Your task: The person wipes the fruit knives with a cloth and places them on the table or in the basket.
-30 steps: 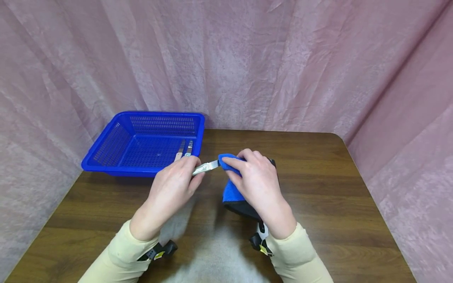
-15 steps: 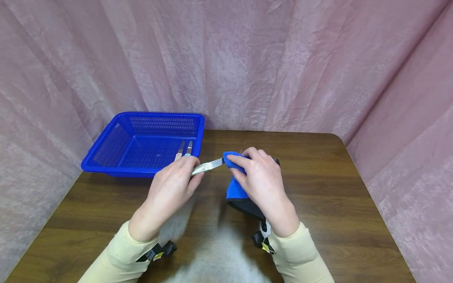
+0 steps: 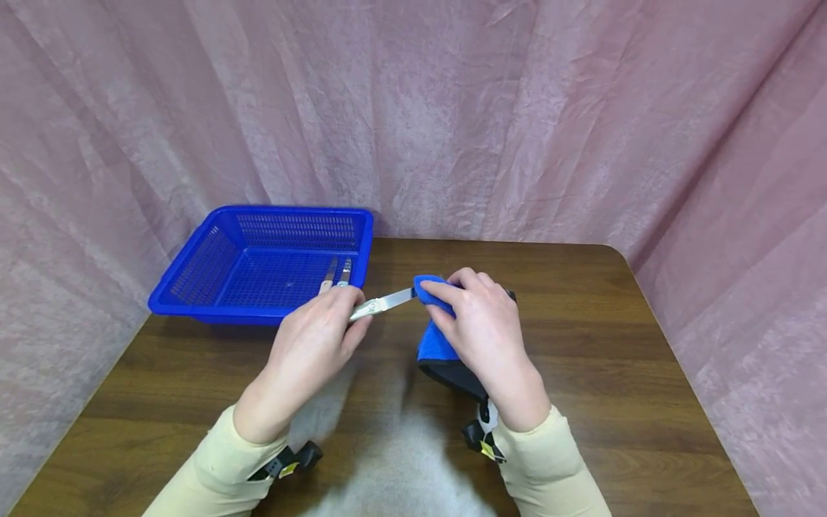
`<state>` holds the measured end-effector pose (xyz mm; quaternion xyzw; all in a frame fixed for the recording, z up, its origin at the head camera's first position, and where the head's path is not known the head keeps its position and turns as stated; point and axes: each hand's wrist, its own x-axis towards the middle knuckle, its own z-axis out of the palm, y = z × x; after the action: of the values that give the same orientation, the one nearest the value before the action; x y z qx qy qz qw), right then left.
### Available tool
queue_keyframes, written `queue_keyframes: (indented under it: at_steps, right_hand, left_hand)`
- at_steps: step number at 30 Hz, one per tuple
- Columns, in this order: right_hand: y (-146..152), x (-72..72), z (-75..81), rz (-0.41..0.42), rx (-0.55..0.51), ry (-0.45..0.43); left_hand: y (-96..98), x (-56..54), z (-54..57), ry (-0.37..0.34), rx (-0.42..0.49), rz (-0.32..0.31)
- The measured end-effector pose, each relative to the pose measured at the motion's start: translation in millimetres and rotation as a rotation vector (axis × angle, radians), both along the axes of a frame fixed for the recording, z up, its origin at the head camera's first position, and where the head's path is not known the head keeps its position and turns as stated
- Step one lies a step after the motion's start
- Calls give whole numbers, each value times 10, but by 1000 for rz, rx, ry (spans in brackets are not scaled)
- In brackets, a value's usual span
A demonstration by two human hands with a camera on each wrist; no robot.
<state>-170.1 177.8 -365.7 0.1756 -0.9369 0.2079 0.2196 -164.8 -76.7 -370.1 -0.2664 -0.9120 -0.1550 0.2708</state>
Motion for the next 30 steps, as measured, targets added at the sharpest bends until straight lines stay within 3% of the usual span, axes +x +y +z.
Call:
queue_keyframes:
  at_steps: [20,30]
  right_hand:
    - [59,-2,-8,-47,-10,-12]
    - [13,39,22,-17,-38,44]
  left_hand:
    - [-18,7,0,15,14,-1]
    - [-21,6,-4,24,14,-3]
